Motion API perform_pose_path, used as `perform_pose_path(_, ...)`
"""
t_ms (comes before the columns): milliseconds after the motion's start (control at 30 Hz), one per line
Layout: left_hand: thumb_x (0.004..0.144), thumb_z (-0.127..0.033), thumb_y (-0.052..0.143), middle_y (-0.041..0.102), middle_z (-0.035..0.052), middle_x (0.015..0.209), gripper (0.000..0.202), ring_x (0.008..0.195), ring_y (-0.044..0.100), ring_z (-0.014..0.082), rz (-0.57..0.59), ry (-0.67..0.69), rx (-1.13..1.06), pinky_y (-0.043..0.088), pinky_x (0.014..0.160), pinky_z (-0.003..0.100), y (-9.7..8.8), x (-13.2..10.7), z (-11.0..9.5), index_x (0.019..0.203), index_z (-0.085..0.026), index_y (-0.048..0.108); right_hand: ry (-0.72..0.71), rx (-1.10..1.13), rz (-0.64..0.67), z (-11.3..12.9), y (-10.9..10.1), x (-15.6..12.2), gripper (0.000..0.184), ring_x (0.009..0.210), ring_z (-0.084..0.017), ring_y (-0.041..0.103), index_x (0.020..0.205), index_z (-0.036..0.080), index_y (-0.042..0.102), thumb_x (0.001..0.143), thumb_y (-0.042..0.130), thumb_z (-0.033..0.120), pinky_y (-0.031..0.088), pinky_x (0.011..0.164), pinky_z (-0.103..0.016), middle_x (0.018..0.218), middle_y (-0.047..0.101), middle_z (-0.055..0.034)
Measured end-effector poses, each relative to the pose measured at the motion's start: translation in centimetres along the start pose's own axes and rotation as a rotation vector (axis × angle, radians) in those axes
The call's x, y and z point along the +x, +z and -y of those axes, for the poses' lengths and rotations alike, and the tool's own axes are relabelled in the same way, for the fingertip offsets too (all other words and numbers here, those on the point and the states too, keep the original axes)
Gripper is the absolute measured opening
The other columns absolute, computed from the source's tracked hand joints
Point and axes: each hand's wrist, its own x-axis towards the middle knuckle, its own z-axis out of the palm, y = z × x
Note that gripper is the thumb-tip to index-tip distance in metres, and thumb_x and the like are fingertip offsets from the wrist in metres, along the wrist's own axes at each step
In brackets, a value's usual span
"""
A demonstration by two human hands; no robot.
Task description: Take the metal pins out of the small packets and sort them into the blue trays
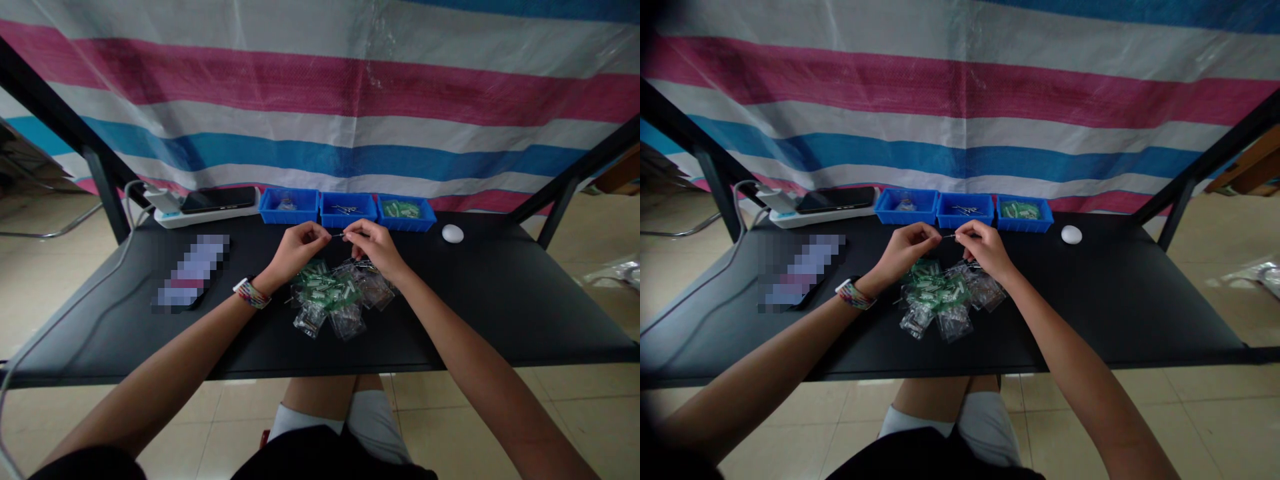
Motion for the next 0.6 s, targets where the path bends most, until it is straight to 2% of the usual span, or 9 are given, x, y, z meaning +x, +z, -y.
perform_pose_path(167, 0.085, -0.042, 0.08, 0.072, 0.0053, 0.086, 0.027, 0.077, 0.063, 0.0162, -0.043, 0.028, 0.014, 0.049, 0.072, 0.029, 0.0, 0.0, 0.0, 0.088, -0.016, 0.073, 0.058, 0.016, 0.023, -0.3, 0.0, 0.2, 0.039, 0.049, -0.01, 0.058, 0.086, 0.02, 0.068, 0.088, 0.071, 0.059, 0.044, 0.043, -0.021, 0.075, 0.071, -0.0018)
perform_pose_path(333, 0.084, -0.04, 0.081, 0.072, 0.0053, 0.089, 0.026, 0.081, 0.065, 0.0169, -0.043, 0.036, 0.019, 0.051, 0.075, 0.03, 0.0, 0.0, 0.0, 0.091, -0.017, 0.073, 0.066, 0.031, 0.055, -0.4, 0.1, 0.1, 0.04, 0.048, -0.01, 0.057, 0.083, 0.02, 0.068, 0.085, 0.075, 0.059, 0.044, 0.044, -0.021, 0.072, 0.07, -0.0011)
perform_pose_path(433, 0.083, -0.039, 0.08, 0.069, 0.0039, 0.086, 0.026, 0.079, 0.064, 0.0162, -0.036, 0.033, 0.005, 0.05, 0.073, 0.029, 0.0, 0.0, 0.0, 0.092, -0.017, 0.07, 0.059, 0.032, 0.055, -0.4, 0.3, 0.0, 0.037, 0.048, -0.01, 0.056, 0.084, 0.021, 0.067, 0.082, 0.078, 0.056, 0.045, 0.045, -0.022, 0.073, 0.07, -0.0004)
perform_pose_path(533, 0.081, -0.035, 0.08, 0.064, 0.0004, 0.079, 0.028, 0.072, 0.06, 0.0141, -0.039, 0.026, -0.044, 0.047, 0.066, 0.026, 0.0, 0.1, 0.0, 0.097, -0.019, 0.065, 0.004, 0.025, -0.015, -0.4, 0.1, 0.5, 0.033, 0.051, -0.01, 0.056, 0.086, 0.021, 0.067, 0.081, 0.079, 0.052, 0.045, 0.047, -0.023, 0.076, 0.07, -0.0004)
perform_pose_path(600, 0.082, -0.033, 0.077, 0.062, -0.0005, 0.079, 0.026, 0.069, 0.059, 0.0133, -0.026, 0.007, -0.074, 0.046, 0.061, 0.025, -0.1, 0.2, 0.1, 0.1, -0.019, 0.064, -0.077, -0.007, -0.157, -0.6, -0.4, 1.3, 0.031, 0.05, -0.01, 0.052, 0.088, 0.021, 0.068, 0.084, 0.077, 0.05, 0.041, 0.047, -0.024, 0.073, 0.065, 0.0016)
